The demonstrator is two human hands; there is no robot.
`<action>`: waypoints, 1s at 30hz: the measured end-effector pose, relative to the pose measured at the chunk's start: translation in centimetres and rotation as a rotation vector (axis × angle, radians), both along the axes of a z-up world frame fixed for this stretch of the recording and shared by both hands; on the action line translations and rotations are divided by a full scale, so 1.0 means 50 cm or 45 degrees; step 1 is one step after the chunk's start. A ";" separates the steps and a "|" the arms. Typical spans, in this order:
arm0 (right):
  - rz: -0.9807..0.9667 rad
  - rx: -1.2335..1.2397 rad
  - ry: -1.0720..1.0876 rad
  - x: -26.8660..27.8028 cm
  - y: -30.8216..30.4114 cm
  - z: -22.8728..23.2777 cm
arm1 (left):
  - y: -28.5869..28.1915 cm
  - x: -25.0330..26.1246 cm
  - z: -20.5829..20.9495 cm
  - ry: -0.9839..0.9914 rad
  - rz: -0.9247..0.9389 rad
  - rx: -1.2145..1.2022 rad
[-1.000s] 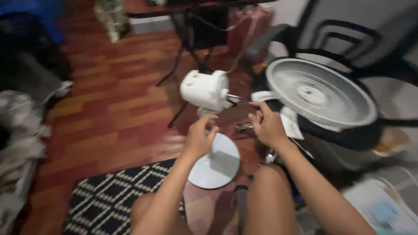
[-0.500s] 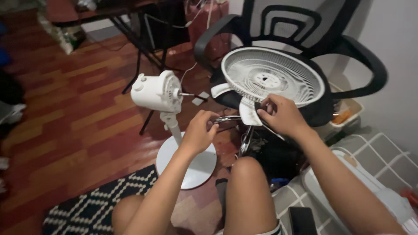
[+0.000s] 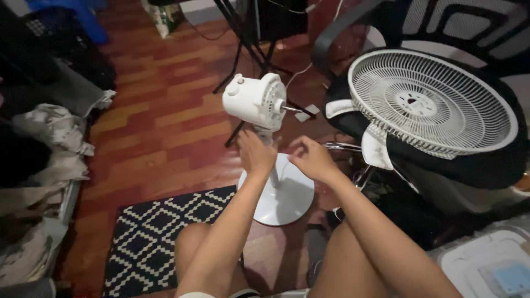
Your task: The person assembles a white electric fan by attaching the front grille, inserting the fan blade, and securing the central hub cap. The person handles the fan components by hand and completes the assembly on the floor.
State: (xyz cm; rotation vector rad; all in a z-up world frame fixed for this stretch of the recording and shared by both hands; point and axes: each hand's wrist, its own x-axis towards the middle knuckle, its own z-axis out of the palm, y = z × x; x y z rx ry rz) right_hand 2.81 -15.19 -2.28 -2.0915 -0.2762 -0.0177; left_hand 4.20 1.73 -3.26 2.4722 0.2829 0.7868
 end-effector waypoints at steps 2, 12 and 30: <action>-0.017 0.002 -0.044 0.022 0.013 -0.005 | 0.000 0.010 -0.009 -0.021 0.004 -0.034; -0.140 0.063 -0.175 0.071 0.033 -0.042 | 0.024 0.059 -0.039 -0.199 -0.060 0.054; -0.121 0.076 -0.347 0.103 0.041 -0.014 | 0.054 0.106 -0.032 -0.631 -0.382 -0.149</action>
